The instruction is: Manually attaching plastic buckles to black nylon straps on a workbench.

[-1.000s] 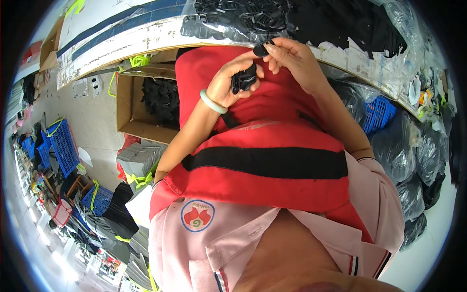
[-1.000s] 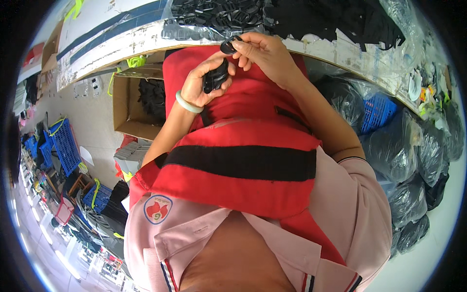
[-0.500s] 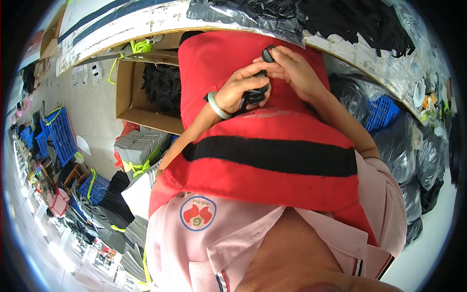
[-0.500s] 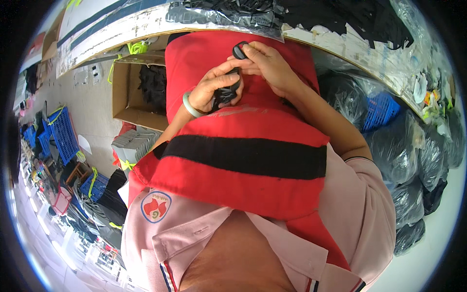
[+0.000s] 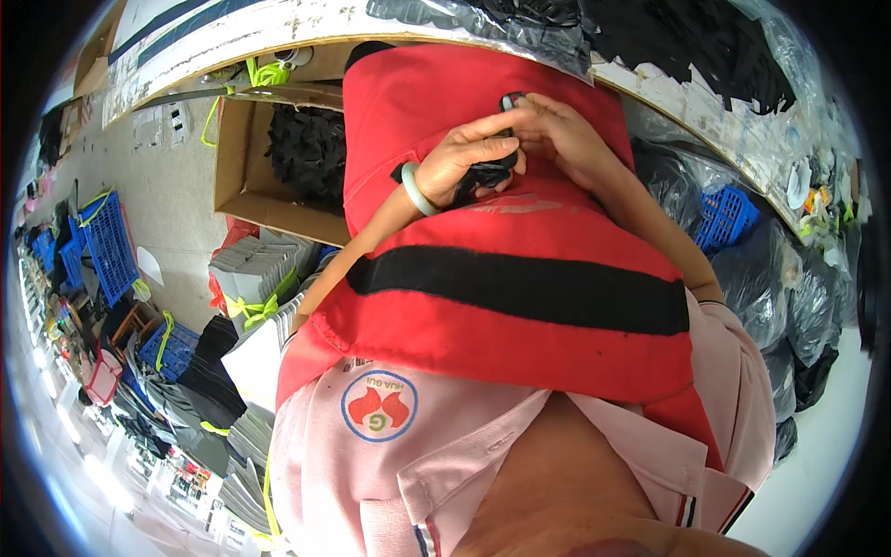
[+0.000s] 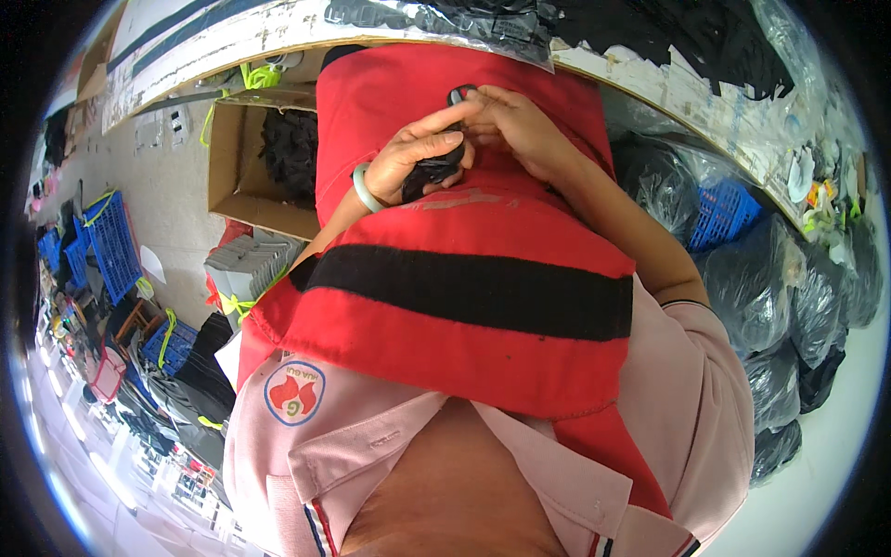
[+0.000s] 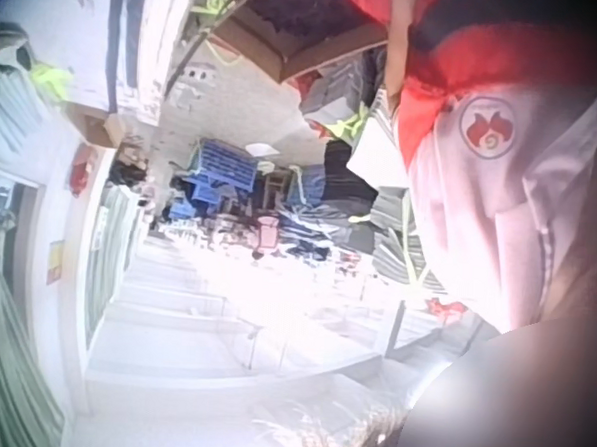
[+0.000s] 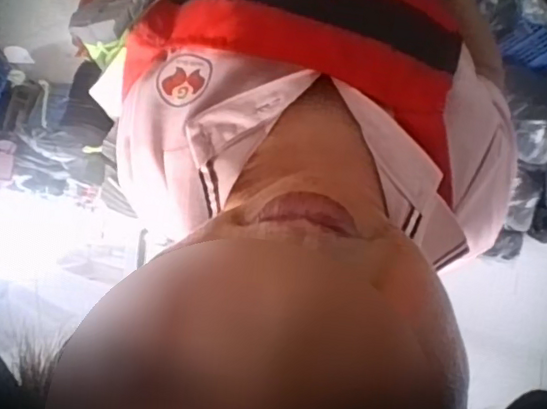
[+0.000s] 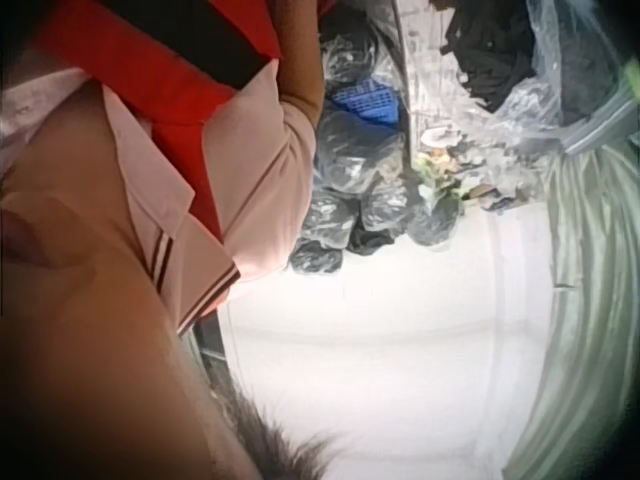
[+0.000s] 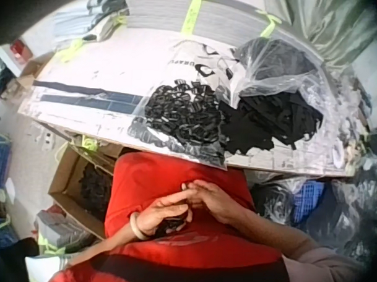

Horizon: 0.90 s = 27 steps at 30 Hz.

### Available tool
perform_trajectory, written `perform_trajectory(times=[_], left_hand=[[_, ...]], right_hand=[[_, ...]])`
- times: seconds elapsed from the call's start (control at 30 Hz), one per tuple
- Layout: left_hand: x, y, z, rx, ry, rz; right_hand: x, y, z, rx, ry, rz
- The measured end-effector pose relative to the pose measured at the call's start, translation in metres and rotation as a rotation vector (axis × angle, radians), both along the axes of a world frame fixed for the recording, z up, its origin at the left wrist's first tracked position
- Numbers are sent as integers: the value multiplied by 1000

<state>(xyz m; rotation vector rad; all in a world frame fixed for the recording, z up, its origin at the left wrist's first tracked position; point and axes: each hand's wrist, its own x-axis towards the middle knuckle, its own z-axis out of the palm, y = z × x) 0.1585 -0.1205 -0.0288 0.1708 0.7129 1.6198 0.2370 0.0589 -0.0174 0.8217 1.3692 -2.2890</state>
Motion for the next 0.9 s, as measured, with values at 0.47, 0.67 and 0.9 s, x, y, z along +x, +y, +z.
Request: perform_trajectory(times=[0.47,0.67,0.9], left_hand=[[-3,-9,-15,-24,-183,-7],[-12,-10,-39,15,-747,240],[-12,-15,-60,9,-783,352]], right_hand=[[6,-2,-14,-53,200,123],[-1,-2,-15,387,302,21],[-1,-21,20,361,324,408]])
